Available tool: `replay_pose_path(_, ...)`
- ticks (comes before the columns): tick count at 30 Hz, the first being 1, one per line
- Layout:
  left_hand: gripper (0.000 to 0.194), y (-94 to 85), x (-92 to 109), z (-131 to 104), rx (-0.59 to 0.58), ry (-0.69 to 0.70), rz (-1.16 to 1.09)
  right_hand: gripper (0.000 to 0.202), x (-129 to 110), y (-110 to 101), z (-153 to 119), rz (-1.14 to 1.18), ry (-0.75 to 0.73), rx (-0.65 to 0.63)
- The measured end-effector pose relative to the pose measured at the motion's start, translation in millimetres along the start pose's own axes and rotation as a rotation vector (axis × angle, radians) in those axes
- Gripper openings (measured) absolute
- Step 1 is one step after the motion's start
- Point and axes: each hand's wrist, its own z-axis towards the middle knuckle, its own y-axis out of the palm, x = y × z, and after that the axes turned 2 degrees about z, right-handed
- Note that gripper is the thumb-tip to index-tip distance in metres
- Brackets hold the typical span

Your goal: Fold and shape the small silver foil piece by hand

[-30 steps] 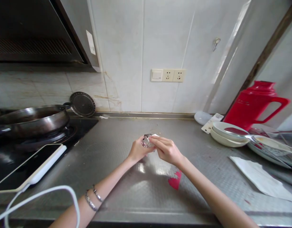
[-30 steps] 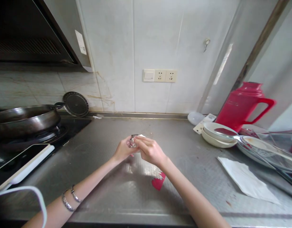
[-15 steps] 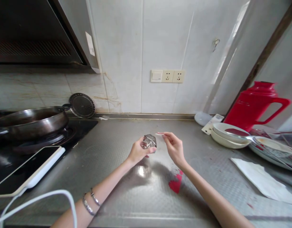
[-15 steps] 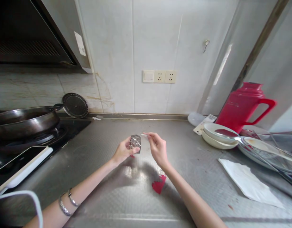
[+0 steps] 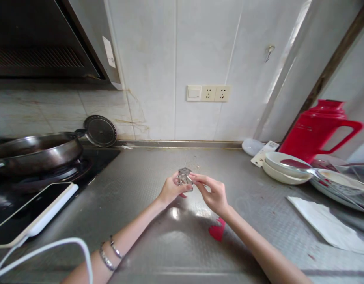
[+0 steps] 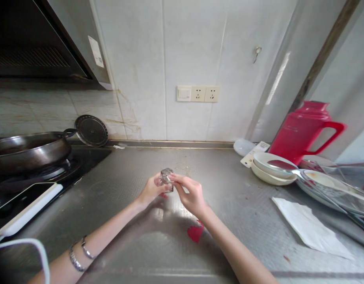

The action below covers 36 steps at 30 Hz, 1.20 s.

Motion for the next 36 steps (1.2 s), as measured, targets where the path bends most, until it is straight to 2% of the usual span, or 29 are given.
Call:
replay_pose_path(4, 0.063, -1.0, 0, 0, 0.007, 0.002, 0.009, 0.027, 1, 3, -3, -0.049, -0.114, 0.018)
replay_pose_path(10, 0.070, 4.4, 1, -4, -0.038, -0.002, -0.029, 0.025, 7, 0, 1, -0.104, -0.055, 0.111)
replay_pose_path(16, 0.071, 5.9, 4, -7, -0.020, -0.028, -0.100, 0.028, 3, 3, -1, -0.084, -0.160, 0.072)
replay_pose_path(22, 0.071, 8.0, 4, -9, -0.011, -0.058, -0.105, 0.025, 10, 4, 2, -0.062, -0.097, 0.133)
replay_pose_path(28, 0.065, 5.3, -3, -6, -0.011, -0.049, -0.163, 0.029, 3, 8, -2, -0.040, -0.177, 0.079)
replay_pose_path(36, 0.065, 6.2, -4, -7, -0.065, -0.068, -0.190, 0.024, 8, 6, 0, -0.046, -0.091, 0.134)
